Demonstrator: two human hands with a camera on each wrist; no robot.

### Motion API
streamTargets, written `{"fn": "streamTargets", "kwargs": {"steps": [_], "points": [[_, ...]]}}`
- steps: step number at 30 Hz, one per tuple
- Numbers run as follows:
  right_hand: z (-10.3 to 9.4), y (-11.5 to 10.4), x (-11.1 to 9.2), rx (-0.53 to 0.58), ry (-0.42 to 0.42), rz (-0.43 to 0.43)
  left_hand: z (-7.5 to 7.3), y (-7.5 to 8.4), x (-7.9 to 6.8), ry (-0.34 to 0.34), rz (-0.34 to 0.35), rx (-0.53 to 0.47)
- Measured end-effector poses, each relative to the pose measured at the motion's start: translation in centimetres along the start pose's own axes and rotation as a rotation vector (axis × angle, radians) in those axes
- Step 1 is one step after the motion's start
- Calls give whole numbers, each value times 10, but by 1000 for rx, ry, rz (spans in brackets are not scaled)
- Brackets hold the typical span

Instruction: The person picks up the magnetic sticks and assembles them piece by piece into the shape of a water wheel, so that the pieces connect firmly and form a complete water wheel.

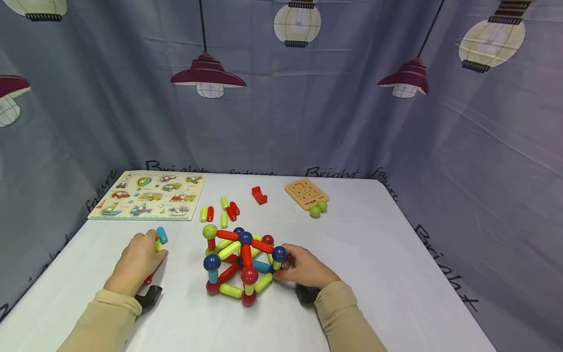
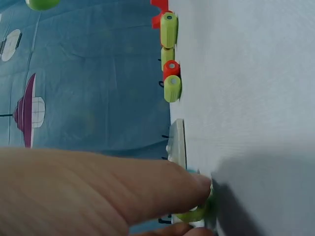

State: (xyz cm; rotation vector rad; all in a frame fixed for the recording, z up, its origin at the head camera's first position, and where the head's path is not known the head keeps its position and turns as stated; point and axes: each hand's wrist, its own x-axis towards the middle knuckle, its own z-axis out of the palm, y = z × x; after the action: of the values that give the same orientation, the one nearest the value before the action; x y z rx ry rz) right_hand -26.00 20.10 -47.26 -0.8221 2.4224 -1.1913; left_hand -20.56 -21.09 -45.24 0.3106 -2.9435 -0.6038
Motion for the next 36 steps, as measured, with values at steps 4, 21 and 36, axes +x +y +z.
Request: {"fn": "streamTargets", "kwargs": {"steps": [4,21,36], "points": [[0,1,-1,8,4,-8,0,1,0,-17,17,-17],[1,2,1,27,-9,2,-7,30,-10,-317,179,-553],[0,1,1,43,-15,-1,3,46,-18,-443,154,-782]]}}
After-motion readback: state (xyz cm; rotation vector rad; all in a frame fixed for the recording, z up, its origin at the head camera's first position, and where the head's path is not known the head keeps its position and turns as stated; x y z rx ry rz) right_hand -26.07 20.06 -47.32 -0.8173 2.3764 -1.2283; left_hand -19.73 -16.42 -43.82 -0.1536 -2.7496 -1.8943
